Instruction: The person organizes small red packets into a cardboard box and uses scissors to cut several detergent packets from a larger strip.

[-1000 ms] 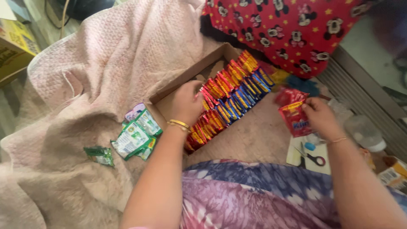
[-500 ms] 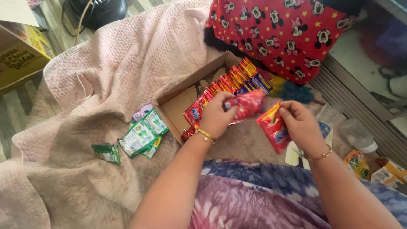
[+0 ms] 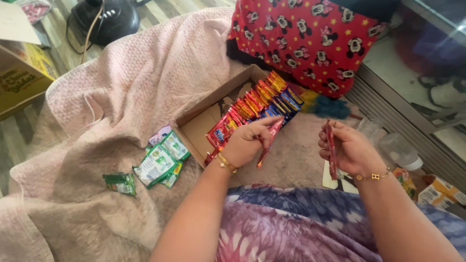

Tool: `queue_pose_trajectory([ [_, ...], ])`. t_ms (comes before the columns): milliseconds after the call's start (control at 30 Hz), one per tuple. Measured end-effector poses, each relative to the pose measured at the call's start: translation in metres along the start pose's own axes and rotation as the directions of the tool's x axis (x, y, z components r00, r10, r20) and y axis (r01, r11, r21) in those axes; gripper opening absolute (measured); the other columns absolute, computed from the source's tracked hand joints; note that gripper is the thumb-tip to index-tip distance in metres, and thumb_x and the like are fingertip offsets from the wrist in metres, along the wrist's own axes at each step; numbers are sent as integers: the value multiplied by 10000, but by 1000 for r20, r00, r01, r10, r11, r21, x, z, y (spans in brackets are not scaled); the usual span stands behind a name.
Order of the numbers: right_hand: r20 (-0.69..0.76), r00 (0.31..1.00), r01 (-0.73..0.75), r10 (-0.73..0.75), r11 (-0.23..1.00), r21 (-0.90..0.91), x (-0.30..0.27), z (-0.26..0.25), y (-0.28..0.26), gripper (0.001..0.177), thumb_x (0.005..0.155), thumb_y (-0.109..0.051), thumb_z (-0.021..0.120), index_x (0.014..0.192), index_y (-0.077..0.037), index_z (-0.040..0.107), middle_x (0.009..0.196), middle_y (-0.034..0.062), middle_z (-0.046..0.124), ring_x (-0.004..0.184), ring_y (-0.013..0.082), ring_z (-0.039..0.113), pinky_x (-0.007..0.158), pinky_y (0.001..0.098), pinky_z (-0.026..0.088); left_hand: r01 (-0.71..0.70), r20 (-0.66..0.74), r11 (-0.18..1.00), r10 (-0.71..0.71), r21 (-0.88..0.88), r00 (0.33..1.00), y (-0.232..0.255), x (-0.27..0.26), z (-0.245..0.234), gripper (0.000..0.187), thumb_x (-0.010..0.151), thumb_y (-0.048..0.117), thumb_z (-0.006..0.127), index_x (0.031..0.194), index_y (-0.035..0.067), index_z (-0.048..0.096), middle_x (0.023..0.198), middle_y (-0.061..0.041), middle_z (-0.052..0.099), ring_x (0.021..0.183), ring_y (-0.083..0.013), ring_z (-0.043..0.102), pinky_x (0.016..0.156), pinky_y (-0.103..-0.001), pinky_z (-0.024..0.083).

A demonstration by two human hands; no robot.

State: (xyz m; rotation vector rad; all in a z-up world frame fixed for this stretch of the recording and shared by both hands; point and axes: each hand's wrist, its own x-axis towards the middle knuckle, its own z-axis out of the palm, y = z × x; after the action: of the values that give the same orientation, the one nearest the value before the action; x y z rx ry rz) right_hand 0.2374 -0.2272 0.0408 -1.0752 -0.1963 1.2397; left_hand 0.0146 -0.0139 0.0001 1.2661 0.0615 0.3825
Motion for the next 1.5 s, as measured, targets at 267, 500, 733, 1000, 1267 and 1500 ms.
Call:
queue_pose_trajectory([
  [267, 13, 988, 155, -156, 972, -174, -15, 49, 12, 225, 987, -9, 560, 1207, -58, 570, 1054, 35, 656, 956, 150, 647, 892, 348, 539, 85, -4, 830, -105, -551, 994, -31, -1, 3, 180, 1029, -67, 551, 963, 91, 607, 925, 11, 629, 824, -85, 610, 728, -240, 509],
  [500, -48, 976, 190, -211, 942, -278, -10, 56, 23, 176, 997, -62, 574, 1173, -64, 560, 1066, 35, 644, 953, 129, 645, 839, 344, 565, 91, -85, 714, -207, -695, 975, 7, 4, 33, 151, 975, -38, 538, 1022, 89, 603, 998, -63, 695, 884, -159, 703, 814, -327, 598],
  [733, -253, 919, 302, -303, 952, -42, -11, 52, 7, 340, 948, 28, 528, 1257, -113, 521, 1102, 66, 646, 955, 180, 646, 824, 369, 582, -73, -223, 765, -93, -640, 970, -4, 7, 30, 289, 972, -99, 445, 1150, 82, 584, 1092, -76, 664, 962, -184, 667, 867, -388, 585],
  [1000, -357, 908, 255, -220, 965, 54, 7, 77, 40, 381, 883, 61, 568, 1195, -136, 475, 1145, 69, 656, 1014, 212, 675, 914, 410, 558, -200, -456, 687, -213, -699, 864, 6, 13, 58, 214, 907, 29, 448, 1070, 132, 541, 1050, -33, 642, 957, -192, 668, 785, -421, 603],
  [1267, -350, 929, 24, -117, 965, -259, 22, 100, 70, 278, 1013, -111, 653, 1227, -58, 484, 1130, 69, 568, 1009, 202, 569, 775, 445, 555, -333, -817, 938, 117, -97, 565, -31, 20, 7, 220, 957, -33, 714, 1082, 48, 552, 1035, -41, 592, 873, -120, 625, 806, -287, 572],
  [1500, 197, 974, 195, -116, 870, -454, 93, 160, 44, 342, 970, -102, 631, 1306, -109, 570, 1138, 46, 691, 1013, 182, 650, 838, 377, 540, -384, -762, 910, 138, -154, 633, 30, -5, -52, 522, 860, -74, 654, 1274, 172, 451, 1263, -118, 614, 1106, -189, 657, 899, -332, 605],
])
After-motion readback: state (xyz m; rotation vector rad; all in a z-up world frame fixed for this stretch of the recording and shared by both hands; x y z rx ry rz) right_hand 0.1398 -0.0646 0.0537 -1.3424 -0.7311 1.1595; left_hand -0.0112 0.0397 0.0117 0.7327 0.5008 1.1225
